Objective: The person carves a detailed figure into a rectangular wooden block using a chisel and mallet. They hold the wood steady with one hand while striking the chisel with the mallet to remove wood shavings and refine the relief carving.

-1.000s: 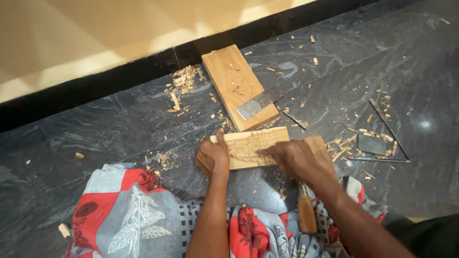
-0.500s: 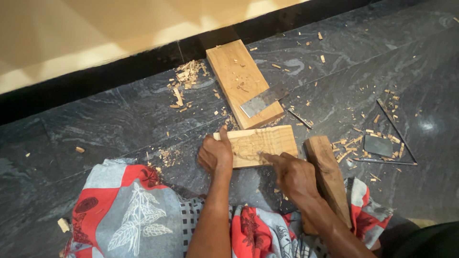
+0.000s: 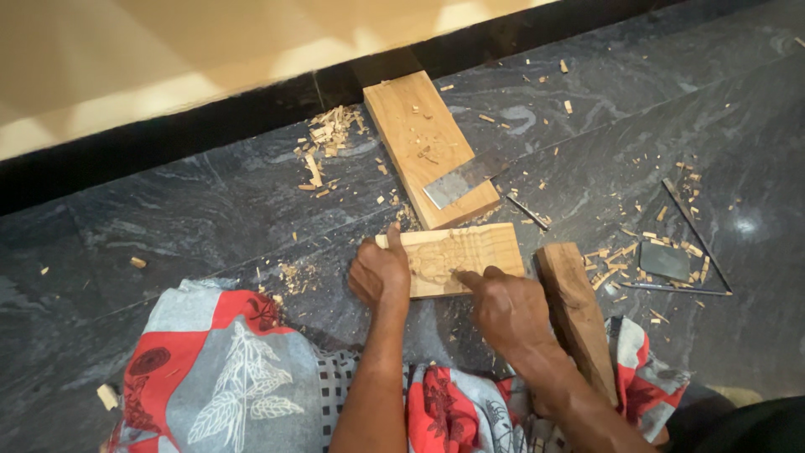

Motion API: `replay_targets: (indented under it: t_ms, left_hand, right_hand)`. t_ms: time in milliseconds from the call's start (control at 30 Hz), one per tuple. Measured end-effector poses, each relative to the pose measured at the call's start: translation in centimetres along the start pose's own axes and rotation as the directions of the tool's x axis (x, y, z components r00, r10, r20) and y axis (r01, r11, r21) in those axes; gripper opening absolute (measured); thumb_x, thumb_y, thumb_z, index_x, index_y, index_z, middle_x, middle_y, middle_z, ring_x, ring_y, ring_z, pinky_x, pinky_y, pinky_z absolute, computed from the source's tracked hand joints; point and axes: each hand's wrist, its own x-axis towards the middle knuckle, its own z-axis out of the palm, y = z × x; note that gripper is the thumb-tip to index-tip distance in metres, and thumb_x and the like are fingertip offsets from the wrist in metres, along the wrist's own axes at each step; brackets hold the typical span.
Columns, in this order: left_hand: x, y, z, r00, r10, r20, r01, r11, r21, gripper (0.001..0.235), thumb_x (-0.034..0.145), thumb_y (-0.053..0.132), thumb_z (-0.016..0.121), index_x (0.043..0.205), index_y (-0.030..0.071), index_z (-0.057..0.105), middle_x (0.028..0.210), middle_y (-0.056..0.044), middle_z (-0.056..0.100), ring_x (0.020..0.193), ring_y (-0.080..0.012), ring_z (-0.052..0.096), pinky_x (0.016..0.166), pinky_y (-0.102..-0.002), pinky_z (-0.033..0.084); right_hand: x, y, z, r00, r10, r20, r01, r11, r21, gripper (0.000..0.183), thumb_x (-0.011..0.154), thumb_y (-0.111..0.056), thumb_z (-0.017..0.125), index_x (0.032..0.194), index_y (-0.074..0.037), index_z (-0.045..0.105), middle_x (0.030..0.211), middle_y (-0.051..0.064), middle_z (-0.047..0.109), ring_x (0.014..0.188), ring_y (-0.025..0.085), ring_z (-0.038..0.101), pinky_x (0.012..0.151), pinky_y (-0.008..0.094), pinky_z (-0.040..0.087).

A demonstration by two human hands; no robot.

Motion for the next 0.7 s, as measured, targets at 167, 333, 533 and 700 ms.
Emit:
replay_targets:
  t_ms: [167, 333, 533, 700]
  left_hand:
    - [0.1, 0.1, -0.1, 1.0, -0.009, 0.007, 0.008, 1.0, 0.008, 0.054, 0.088, 0.056, 0.07, 0.093, 0.002, 0.076, 0.092, -0.027, 0.073, 0.088, -0.0458, 0.071, 0.081, -0.055, 0.053]
    - [0.0, 0.1, 0.1, 1.0, -0.012, -0.004, 0.012, 1.0, 0.015, 0.054, 0.088, 0.056, 0.07, 0.091, 0.003, 0.076, 0.091, -0.025, 0.073, 0.087, -0.0455, 0.071, 0.08, -0.055, 0.053]
    - [0.0, 0.1, 0.1, 1.0, -0.017, 0.011, 0.017, 1.0, 0.018, 0.053, 0.089, 0.056, 0.069, 0.09, 0.003, 0.076, 0.09, -0.026, 0.073, 0.087, -0.0458, 0.071, 0.082, -0.055, 0.053]
    - [0.1, -0.1, 0.1, 0.999, 0.034, -0.032, -0.034, 0.999, -0.007, 0.051, 0.088, 0.052, 0.07, 0.091, 0.002, 0.076, 0.092, -0.026, 0.074, 0.087, -0.0459, 0.071, 0.08, -0.055, 0.053]
  right_hand:
    - [-0.2, -0.6, -0.9, 1.0, 0.03, 0.001, -0.03, 0.999, 0.033, 0.037, 0.083, -0.009, 0.057, 0.107, -0.02, 0.082, 0.074, 0.014, 0.07, 0.06, 0.036, 0.068, 0.054, 0.047, 0.053]
    - [-1.0, -0.7, -0.8, 0.998, 0.053, 0.032, -0.052, 0.998, -0.02, 0.038, 0.082, -0.009, 0.057, 0.11, -0.02, 0.08, 0.075, 0.015, 0.07, 0.061, 0.035, 0.069, 0.055, 0.046, 0.054]
    - [-1.3, -0.6, 0.3, 0.999, 0.042, -0.02, -0.042, 0.999, -0.006, 0.042, 0.079, -0.005, 0.057, 0.111, -0.02, 0.08, 0.077, 0.015, 0.071, 0.061, 0.034, 0.069, 0.055, 0.045, 0.055]
    - [-1.0, -1.4, 0.9, 0.998, 0.068, 0.003, -0.067, 0.997, -0.048, 0.045, 0.077, -0.006, 0.059, 0.115, -0.02, 0.079, 0.076, 0.015, 0.071, 0.059, 0.034, 0.069, 0.051, 0.046, 0.053]
